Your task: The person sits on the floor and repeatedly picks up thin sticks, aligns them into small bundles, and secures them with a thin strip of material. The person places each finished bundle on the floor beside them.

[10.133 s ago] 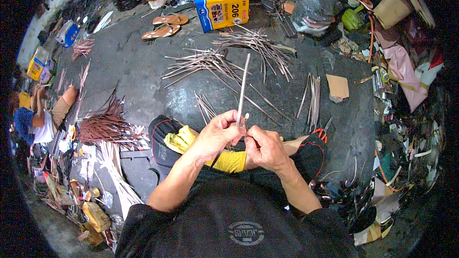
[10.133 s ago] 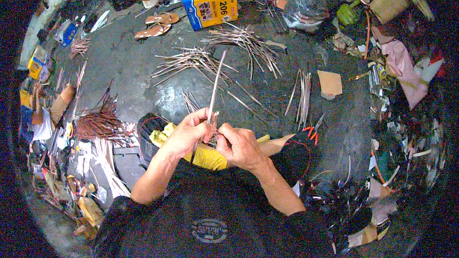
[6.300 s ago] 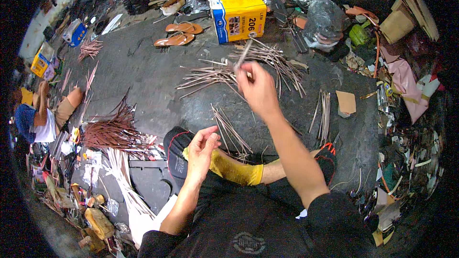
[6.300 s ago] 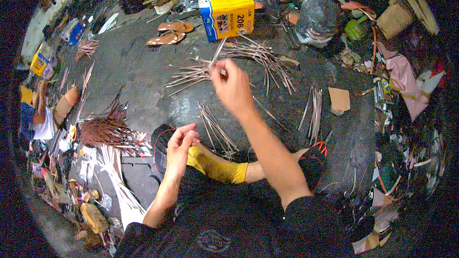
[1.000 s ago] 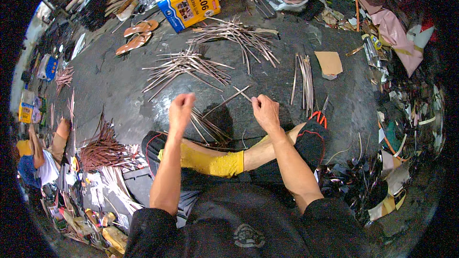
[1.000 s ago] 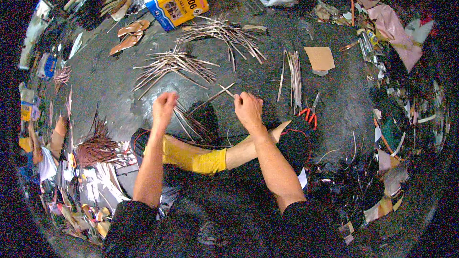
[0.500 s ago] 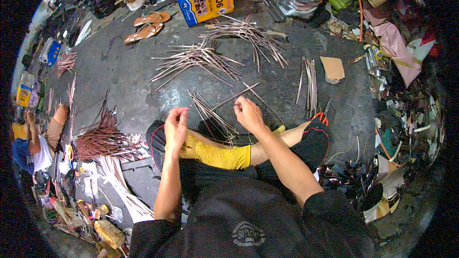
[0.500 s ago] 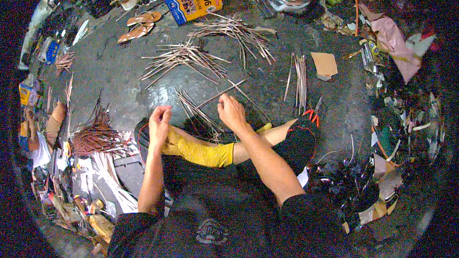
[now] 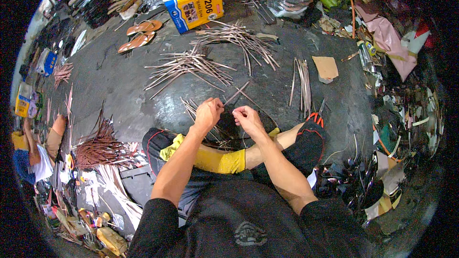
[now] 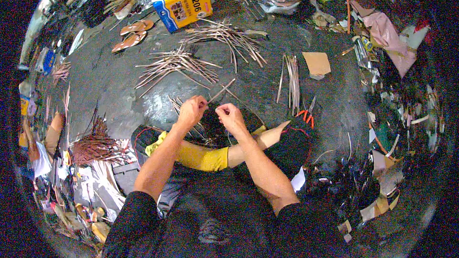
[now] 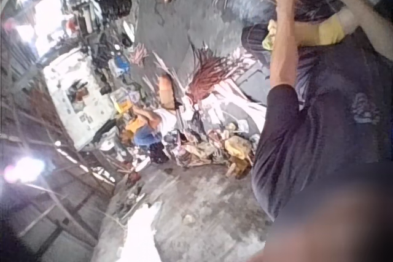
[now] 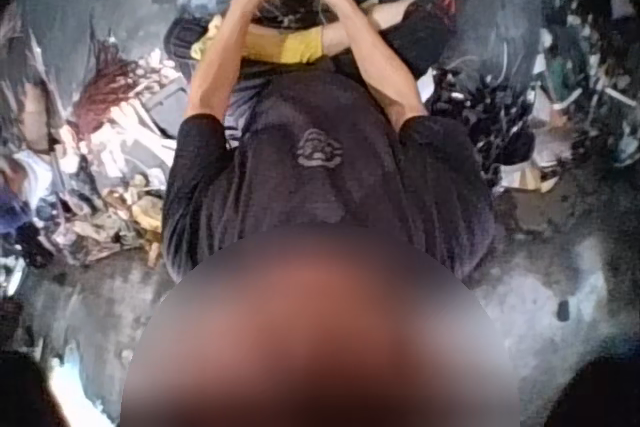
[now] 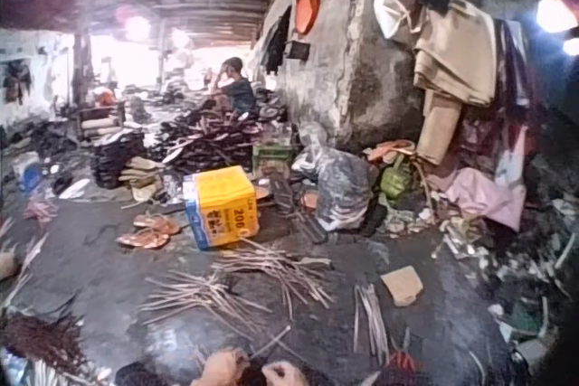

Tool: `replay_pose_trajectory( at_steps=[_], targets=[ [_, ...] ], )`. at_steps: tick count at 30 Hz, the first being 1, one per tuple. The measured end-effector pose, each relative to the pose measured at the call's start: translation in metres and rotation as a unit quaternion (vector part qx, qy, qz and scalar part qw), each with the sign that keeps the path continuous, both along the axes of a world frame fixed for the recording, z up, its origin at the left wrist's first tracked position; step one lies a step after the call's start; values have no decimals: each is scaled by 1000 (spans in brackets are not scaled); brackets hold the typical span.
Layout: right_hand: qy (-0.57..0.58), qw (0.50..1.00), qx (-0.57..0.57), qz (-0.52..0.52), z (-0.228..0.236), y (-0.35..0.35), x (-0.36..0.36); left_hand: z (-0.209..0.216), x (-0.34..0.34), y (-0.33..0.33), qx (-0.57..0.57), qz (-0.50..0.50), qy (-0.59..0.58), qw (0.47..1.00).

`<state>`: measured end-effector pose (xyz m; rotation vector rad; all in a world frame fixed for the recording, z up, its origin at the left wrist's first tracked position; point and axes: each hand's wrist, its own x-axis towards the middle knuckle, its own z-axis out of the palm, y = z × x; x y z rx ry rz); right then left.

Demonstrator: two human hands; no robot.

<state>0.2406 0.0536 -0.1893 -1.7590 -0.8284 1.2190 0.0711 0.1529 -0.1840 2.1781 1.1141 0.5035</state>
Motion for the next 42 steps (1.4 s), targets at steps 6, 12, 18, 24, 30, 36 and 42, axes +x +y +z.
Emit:
replay_pose_trajectory(
  at_steps=[6,12,18,24,30,36,42],
  targets=[
    [73,994,75,4,31,7,-16,50,-8,-34,-213,69,-94,970],
    [-161,969,185,-23,42,2,-36,65,-7,-55,-152,80,-65,983],
    [-455,844,270,85,54,-10,-31,67,-12,-50,-181,163,-161,957],
    [-312,919,218,101,67,-14,-32,66,-7,-39,-277,100,-265,918],
    [-102,984,68,127,73,-21,-11,62,2,-35,-399,53,-297,866],
    [-52,994,92,-12,83,-6,62,28,56,-26,-431,76,-304,846],
    [-48,983,133,-117,71,-1,134,-18,138,-23,-120,215,36,968]
  ],
)
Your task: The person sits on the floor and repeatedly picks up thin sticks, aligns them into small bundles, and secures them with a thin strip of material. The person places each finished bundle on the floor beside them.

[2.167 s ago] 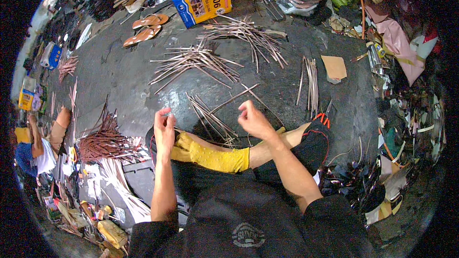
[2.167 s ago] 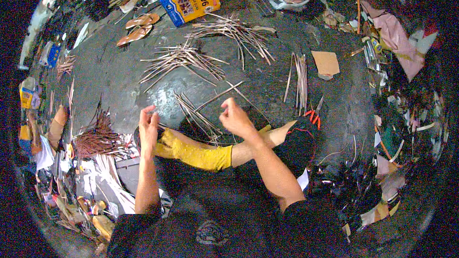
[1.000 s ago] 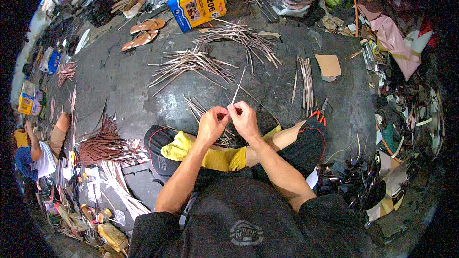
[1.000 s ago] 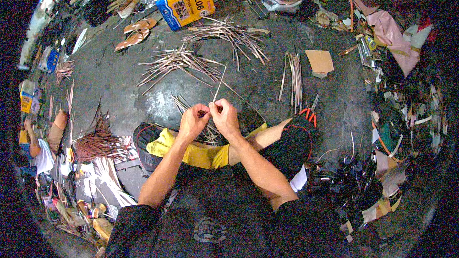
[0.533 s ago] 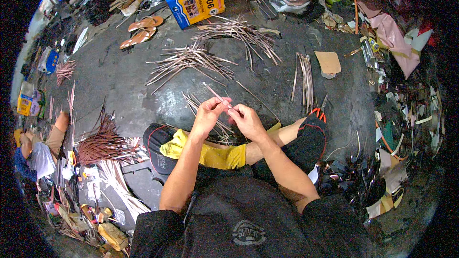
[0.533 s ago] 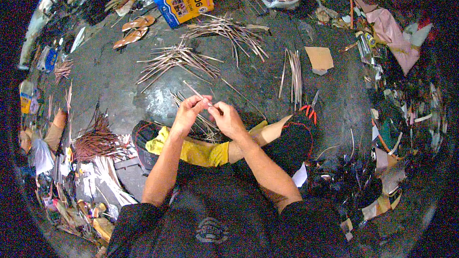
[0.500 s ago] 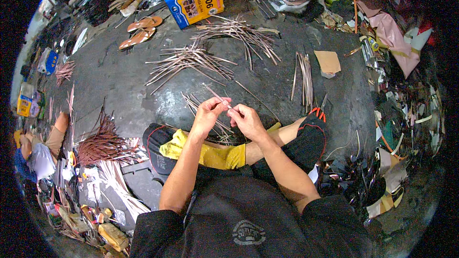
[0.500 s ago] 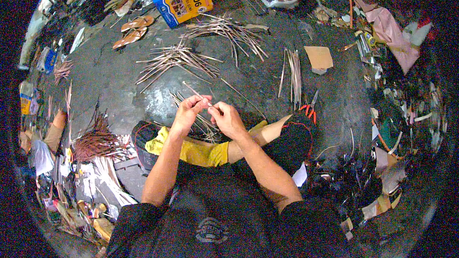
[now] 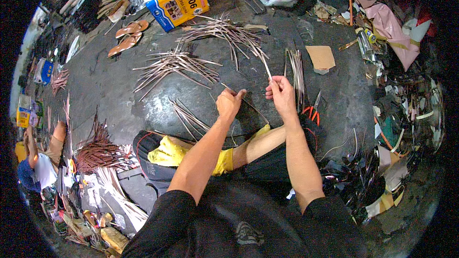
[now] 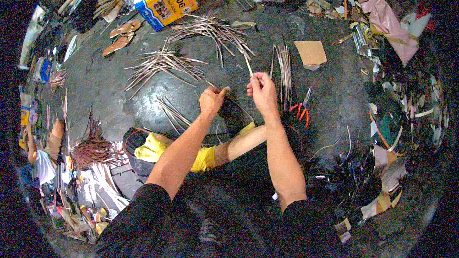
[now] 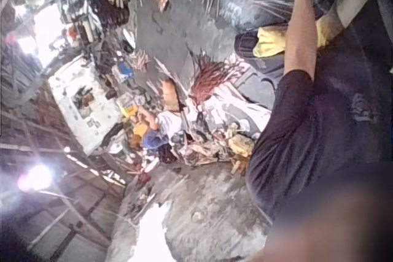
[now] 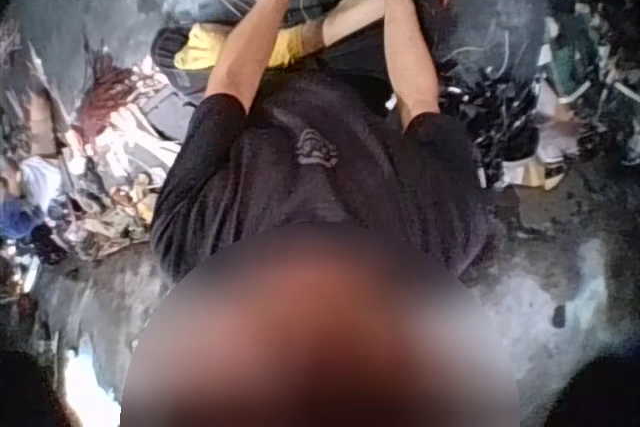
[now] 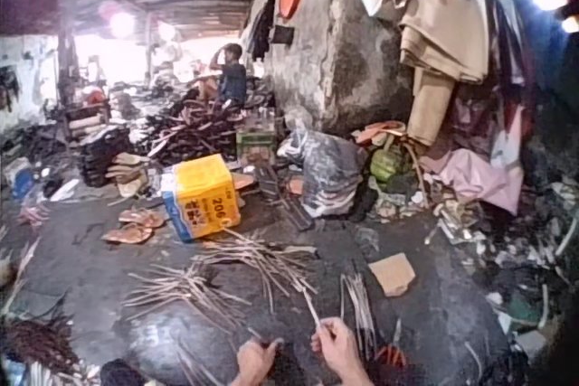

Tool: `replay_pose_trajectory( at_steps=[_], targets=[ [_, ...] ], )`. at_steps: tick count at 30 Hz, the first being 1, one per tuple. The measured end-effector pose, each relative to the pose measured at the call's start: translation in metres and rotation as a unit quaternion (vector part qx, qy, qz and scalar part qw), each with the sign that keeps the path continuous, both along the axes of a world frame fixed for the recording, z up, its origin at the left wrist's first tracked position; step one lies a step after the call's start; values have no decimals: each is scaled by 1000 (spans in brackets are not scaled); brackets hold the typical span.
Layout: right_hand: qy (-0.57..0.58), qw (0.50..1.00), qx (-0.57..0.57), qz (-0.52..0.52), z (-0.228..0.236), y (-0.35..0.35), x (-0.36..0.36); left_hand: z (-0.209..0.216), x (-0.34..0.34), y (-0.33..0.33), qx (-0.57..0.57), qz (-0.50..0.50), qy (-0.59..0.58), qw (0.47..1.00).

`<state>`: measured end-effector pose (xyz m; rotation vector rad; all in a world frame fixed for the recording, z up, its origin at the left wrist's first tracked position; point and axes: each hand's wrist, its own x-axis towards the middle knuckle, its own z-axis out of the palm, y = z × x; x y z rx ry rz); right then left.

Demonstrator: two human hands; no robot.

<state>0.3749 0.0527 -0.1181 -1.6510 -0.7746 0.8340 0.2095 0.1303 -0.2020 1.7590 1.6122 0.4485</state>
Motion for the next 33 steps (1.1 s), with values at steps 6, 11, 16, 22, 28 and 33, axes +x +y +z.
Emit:
replay_pose_trajectory(
  at_steps=[6,11,16,22,28,33],
  targets=[
    [-100,994,-25,-26,-39,0,-5,-9,19,-4,-33,98,-38,994],
    [-141,990,-17,9,-34,14,-15,9,-12,10,-160,46,-416,894],
    [-180,983,-10,37,-27,19,-28,28,-52,29,-221,56,-459,859],
    [-222,974,-3,47,-40,23,-32,16,-64,41,-196,31,-404,893],
    [-271,955,-85,81,-57,21,-36,-2,-44,35,24,-47,-157,986],
    [-372,914,-97,129,-65,17,-35,-11,-29,27,94,-28,-61,993]
  ],
)
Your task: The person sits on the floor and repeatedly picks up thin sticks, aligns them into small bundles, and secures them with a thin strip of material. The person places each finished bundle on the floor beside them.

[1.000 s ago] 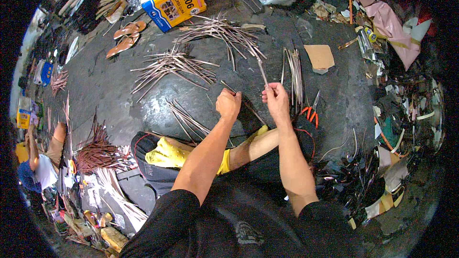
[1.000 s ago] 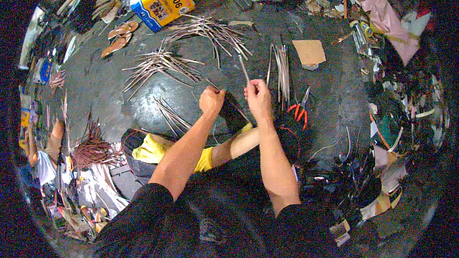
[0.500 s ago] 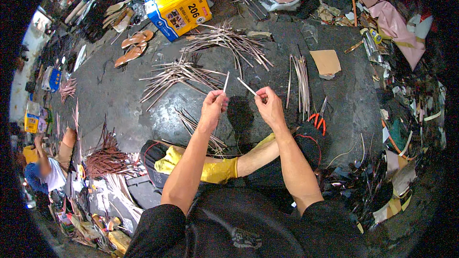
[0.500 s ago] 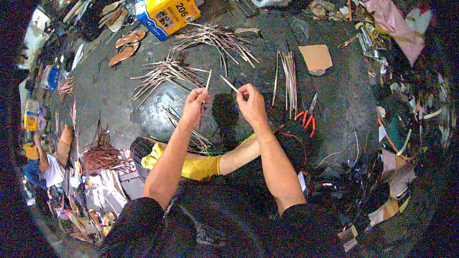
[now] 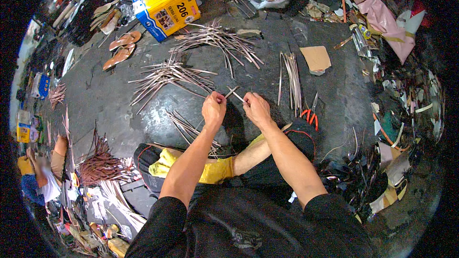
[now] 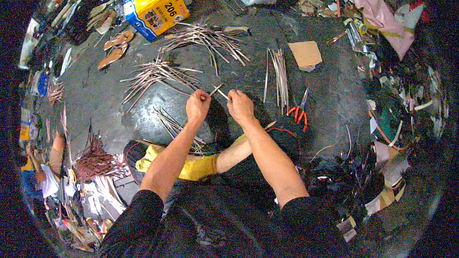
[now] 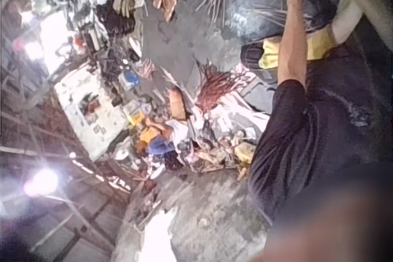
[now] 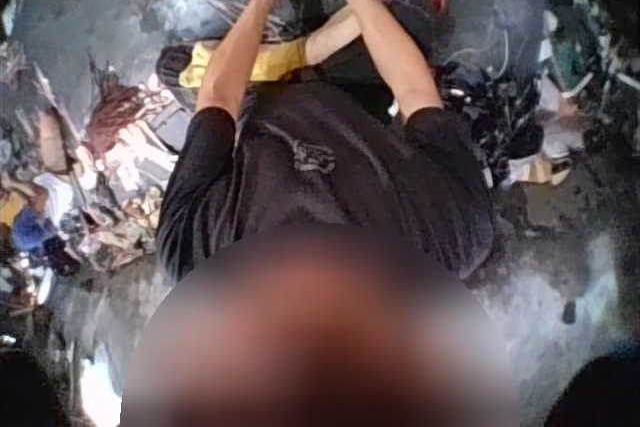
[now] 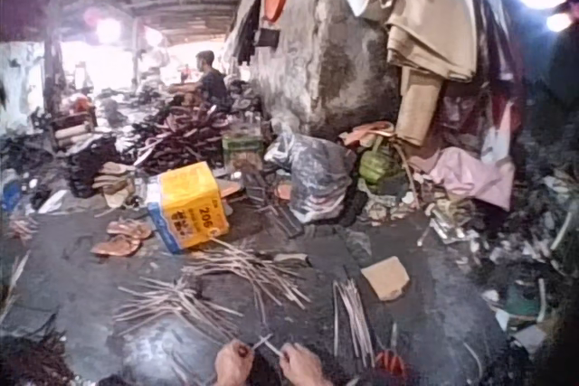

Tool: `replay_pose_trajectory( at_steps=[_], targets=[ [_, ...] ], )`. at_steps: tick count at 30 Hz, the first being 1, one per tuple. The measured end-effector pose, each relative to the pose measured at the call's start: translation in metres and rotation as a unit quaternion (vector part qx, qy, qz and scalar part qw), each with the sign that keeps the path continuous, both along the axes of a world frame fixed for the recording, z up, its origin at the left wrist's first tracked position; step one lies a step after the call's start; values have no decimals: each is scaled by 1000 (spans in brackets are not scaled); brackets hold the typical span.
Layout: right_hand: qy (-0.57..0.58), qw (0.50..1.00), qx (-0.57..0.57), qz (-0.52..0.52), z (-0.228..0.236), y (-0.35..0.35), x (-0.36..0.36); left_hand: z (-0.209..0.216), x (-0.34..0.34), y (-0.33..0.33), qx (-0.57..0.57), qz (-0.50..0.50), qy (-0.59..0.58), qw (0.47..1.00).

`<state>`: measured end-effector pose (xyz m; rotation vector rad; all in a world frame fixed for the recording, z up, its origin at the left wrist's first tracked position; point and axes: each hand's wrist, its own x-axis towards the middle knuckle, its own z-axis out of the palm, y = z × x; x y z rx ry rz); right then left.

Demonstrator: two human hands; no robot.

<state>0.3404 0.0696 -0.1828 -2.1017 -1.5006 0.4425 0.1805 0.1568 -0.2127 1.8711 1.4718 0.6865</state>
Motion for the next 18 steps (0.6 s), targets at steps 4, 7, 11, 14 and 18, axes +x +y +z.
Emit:
replay_pose_trajectory(
  at_steps=[4,7,11,14,18],
  targets=[
    [-4,1000,9,10,-1,-1,-1,-2,4,-1,16,12,25,999],
    [-18,1000,-14,5,-2,-1,-2,-2,4,0,47,13,60,997],
    [-75,997,8,15,-3,1,-1,2,0,4,4,-6,62,998],
    [-27,1000,8,-9,-2,1,1,9,-16,15,-61,-51,1,997],
    [15,996,52,-67,4,-6,4,33,-90,38,-111,-8,-142,984]
  ],
)
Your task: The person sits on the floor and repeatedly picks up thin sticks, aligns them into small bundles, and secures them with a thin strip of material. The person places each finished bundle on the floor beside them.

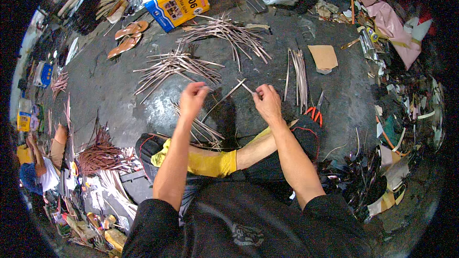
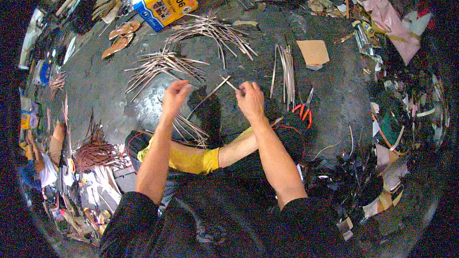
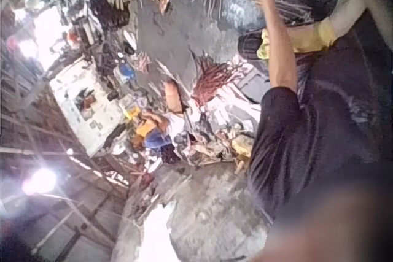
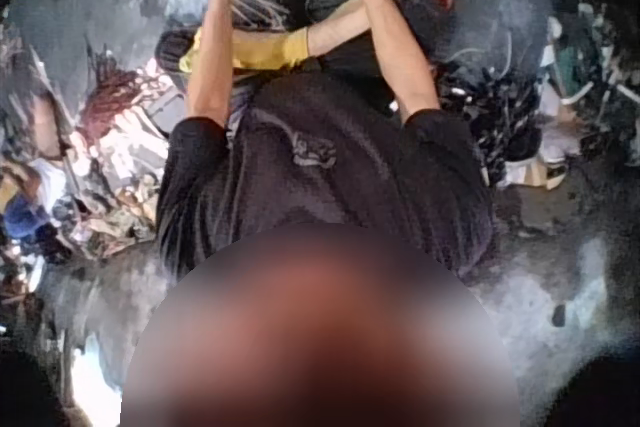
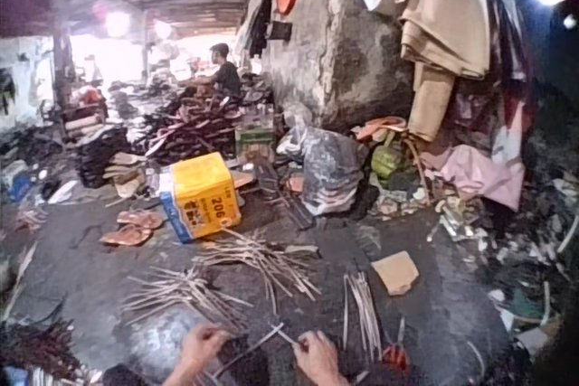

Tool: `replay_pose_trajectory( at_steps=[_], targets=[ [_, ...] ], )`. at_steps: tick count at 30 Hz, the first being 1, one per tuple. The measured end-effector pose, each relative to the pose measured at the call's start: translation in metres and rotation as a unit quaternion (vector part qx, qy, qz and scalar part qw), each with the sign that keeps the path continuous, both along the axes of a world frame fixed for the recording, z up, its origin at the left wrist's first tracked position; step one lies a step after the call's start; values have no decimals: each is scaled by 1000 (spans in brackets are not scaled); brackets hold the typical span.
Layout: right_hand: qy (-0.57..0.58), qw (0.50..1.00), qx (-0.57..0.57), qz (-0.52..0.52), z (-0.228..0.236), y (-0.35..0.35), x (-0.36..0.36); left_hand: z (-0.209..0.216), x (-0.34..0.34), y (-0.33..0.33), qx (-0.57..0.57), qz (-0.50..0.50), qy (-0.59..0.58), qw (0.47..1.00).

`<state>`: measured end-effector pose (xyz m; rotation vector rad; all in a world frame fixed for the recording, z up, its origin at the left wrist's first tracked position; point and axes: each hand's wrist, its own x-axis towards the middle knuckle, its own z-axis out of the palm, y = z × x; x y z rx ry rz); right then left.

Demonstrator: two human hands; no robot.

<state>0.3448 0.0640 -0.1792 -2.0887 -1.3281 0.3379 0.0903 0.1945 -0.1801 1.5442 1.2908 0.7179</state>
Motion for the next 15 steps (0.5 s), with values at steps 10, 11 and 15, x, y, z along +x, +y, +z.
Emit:
replay_pose_trajectory(
  at_steps=[10,11,15],
  targets=[
    [63,998,1,20,30,2,-28,48,-177,-82,27,183,-26,982],
    [93,994,-20,48,29,6,-45,49,-179,-91,15,201,-12,979],
    [116,965,-84,221,11,7,-129,49,-171,-98,9,208,-50,977]
  ],
)
